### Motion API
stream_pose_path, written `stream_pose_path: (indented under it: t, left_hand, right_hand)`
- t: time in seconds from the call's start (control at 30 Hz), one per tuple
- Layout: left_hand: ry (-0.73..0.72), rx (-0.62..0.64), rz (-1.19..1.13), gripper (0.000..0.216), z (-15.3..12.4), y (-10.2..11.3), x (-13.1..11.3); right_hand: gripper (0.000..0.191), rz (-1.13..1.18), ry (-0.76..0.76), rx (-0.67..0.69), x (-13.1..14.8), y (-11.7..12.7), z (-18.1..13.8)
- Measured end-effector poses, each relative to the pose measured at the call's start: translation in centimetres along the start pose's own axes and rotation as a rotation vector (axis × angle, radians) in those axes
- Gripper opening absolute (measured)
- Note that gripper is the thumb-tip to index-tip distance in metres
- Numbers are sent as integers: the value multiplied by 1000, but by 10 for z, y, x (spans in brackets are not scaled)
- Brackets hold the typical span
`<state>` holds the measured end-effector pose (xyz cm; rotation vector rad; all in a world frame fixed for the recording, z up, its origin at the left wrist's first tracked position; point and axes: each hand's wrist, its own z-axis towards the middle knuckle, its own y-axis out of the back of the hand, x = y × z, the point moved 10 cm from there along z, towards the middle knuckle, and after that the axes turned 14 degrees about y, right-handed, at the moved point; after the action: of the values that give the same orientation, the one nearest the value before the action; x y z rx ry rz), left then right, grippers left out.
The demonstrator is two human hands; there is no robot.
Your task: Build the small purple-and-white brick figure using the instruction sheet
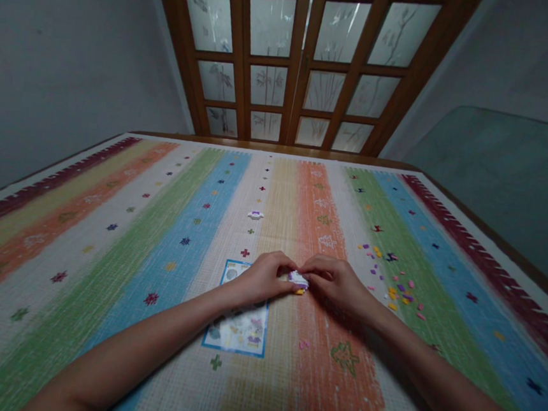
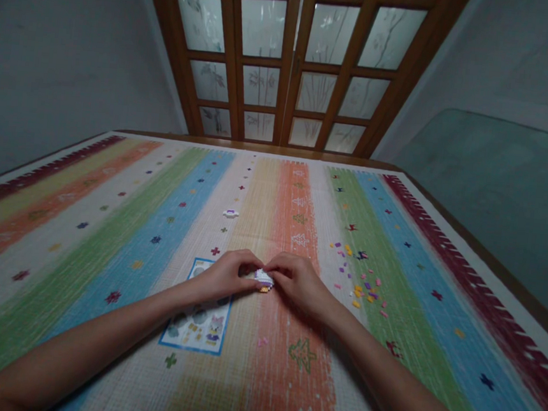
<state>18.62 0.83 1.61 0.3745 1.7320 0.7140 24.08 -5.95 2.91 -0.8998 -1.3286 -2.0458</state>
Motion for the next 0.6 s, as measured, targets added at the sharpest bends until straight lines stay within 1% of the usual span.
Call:
stream_pose_path:
  t: [0.23, 0.43, 0.6]
  left_hand:
    - [3, -2, -4, 24, -1, 1, 0]
    - [-5, -4, 8, 24, -2, 2, -2]
    - [-67, -92, 74, 22, -8, 6, -8]
  right_hand:
    - [17, -29, 37, 31, 1, -2, 2]
    - [19, -67, 82, 20, 4, -3, -1]
    - [22, -141, 153, 21, 11, -2, -5]
